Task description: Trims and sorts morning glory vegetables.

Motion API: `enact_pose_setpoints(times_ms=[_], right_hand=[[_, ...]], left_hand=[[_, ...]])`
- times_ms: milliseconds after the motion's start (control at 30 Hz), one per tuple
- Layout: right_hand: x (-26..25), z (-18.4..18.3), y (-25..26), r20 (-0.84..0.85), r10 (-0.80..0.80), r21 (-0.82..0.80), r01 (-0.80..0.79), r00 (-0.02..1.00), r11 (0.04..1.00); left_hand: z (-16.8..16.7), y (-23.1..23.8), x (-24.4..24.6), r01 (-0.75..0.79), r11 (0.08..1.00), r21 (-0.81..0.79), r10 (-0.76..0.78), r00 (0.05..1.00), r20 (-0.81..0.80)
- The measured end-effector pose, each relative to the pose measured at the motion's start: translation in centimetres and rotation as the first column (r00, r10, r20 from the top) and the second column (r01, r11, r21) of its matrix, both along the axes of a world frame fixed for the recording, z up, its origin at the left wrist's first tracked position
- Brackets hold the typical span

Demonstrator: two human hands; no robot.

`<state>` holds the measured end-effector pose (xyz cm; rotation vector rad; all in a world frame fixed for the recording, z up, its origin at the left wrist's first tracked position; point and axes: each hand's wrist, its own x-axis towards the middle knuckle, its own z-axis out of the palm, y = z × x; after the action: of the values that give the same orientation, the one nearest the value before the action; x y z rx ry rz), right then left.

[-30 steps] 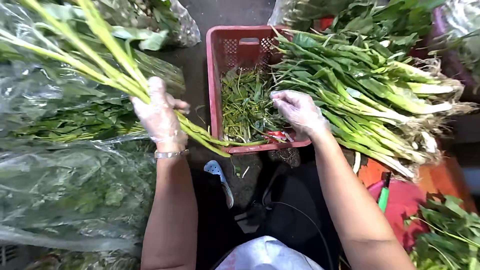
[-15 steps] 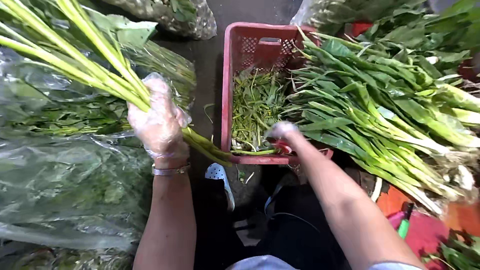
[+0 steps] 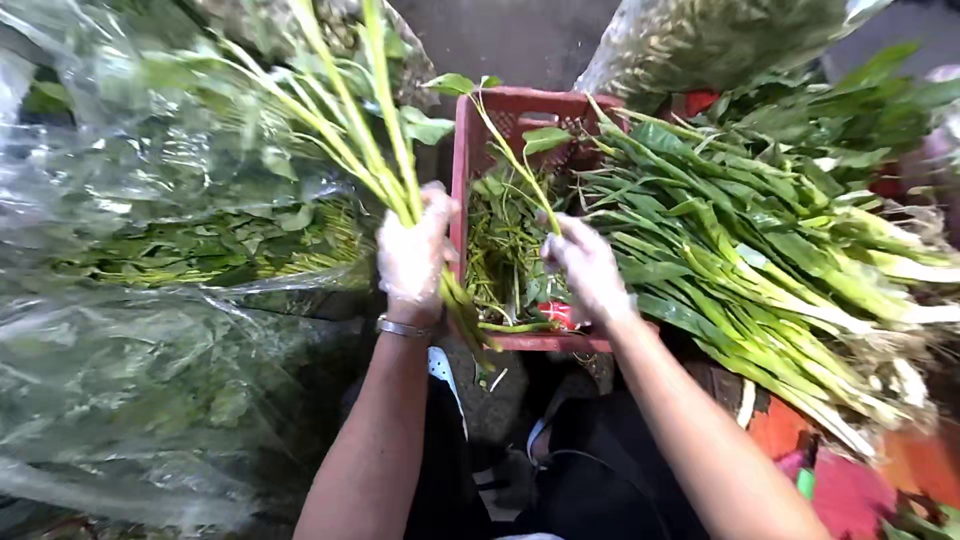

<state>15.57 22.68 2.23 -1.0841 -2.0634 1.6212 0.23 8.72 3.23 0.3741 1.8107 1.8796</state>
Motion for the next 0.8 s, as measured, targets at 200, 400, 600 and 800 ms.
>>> enact_pose_setpoints(times_ms=[200,400,600,800], right_hand=[[-1.3,-1.4,-6.0,-0.135,0.040,0.633,0.055,0.990,0.772],[0.6,-0.2,-5.2,0.018,0.327,0.721,-0.239,0.945,0.651],[1.8,0.9,-6.2,-0.049,0.284,0.811,-0.127,0.958,0.571],[5.7,0.0,-4.7,-0.019,0.134,0.803,-0.064,0.991,0.593]], left_hand=[[0.2,1.3,2.3,0.166,0.986,0.026,-0.166,0.986,0.005],[0.8,1.2,1.1,-0.016,0.998,0.067,0.011,0.996,0.085],[0.5,1.1,0.1,-0.164,0.962,0.218,0.110,0.965,0.239],[1.2,0.3,-2.1,-0.345,0.912,0.220,0.286,0.922,0.259]])
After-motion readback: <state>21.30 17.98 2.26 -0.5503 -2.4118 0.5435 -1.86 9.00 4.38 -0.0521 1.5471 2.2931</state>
